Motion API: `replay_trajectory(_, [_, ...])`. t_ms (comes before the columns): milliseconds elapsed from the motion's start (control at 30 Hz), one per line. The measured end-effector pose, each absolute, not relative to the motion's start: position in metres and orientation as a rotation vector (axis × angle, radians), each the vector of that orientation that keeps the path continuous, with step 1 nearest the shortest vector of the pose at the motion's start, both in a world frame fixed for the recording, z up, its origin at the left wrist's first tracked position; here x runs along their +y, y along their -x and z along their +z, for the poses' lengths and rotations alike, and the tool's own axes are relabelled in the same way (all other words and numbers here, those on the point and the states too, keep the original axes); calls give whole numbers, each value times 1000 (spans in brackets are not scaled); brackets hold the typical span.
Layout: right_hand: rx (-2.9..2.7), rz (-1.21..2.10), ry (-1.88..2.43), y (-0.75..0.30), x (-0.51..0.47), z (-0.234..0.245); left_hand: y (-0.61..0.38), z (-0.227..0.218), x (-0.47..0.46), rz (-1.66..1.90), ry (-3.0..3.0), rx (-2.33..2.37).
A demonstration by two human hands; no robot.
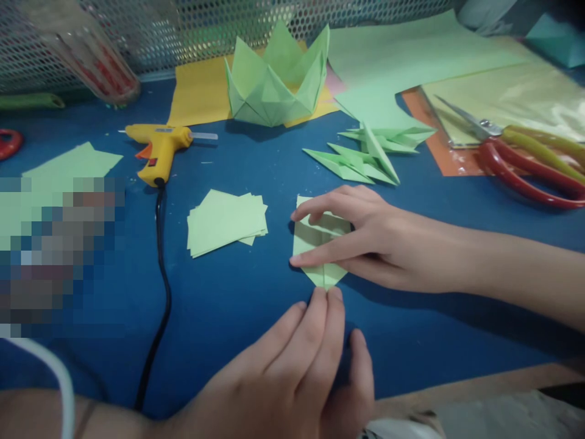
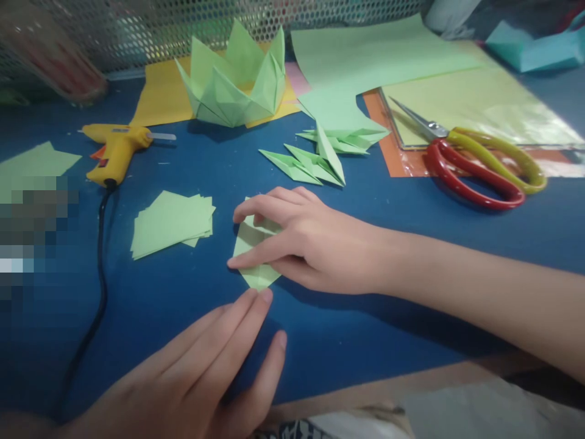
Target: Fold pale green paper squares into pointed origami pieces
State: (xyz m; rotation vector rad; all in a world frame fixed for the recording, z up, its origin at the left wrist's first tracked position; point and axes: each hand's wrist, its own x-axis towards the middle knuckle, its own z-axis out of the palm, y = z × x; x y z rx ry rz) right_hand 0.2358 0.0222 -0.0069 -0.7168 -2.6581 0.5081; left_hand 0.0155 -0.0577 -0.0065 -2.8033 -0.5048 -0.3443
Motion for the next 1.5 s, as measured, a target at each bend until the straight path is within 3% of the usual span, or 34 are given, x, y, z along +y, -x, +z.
replay_trajectory(133, [-2694,445,789,-236,21,-7,-17,-7,-60,-354,2841,-566])
replay_trajectory(333, [-2558,722,850,-238,26,-1,-18,-10,-57,-399,2898,-642])
replay_trajectory(1067, [-2551,923,1078,-238,22,6,-15,-12,-60,-559,2868,-657])
replay_trajectory(1233, [-2576,938,1057,-239,24,6,-15,-6,-60,-401,2916,-663])
replay_trajectory(1500, [-2582,1035,1012,-250,31,12,-15,-22,-63,-694,2930,-752])
